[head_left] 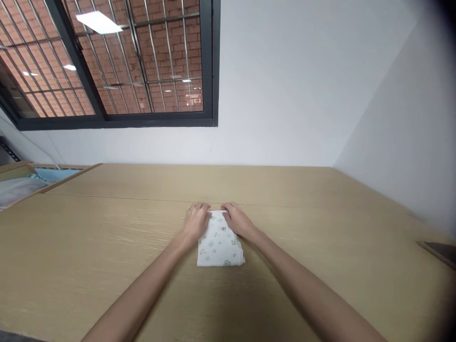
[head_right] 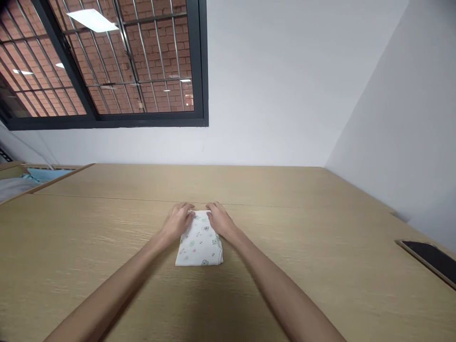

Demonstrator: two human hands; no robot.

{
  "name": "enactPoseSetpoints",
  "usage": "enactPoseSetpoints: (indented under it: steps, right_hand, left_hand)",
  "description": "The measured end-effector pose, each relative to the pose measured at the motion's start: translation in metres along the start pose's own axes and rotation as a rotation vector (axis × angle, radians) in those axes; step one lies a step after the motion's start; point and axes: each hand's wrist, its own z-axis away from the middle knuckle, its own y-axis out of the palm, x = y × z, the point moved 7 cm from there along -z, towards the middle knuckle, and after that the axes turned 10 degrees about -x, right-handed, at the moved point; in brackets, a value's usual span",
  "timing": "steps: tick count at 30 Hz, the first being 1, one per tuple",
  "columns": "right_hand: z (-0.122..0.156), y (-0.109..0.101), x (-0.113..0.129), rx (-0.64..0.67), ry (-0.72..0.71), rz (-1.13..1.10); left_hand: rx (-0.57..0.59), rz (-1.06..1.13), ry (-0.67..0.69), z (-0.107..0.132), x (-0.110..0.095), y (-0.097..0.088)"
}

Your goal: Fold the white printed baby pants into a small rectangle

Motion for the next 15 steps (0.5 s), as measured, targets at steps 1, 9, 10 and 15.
enactPoseSetpoints:
  steps: [1,9,10,15]
  right_hand:
    - [0.003,-0.003,0.004,-0.024,-0.026,0.02]
    - [0.059,-0.009,0.095,0.236,-0.491,-0.124]
    - [0.07,-0.007,0.104,0.294,-0.527,-0.169]
    - [0.096,0.004,0.11,0.423,-0.543,-0.275]
  left_hand:
    - [-0.006,-0.011,0.019,0.012,-0.01,-0.004]
    - [-0.006,-0.368,0.201,0.143,-0.067,0.024]
    - [-0.011,-0.363,0.216,0.152,-0.068,0.03]
    - [-0.006,-0.298,0.283,0.163,-0.069,0.041]
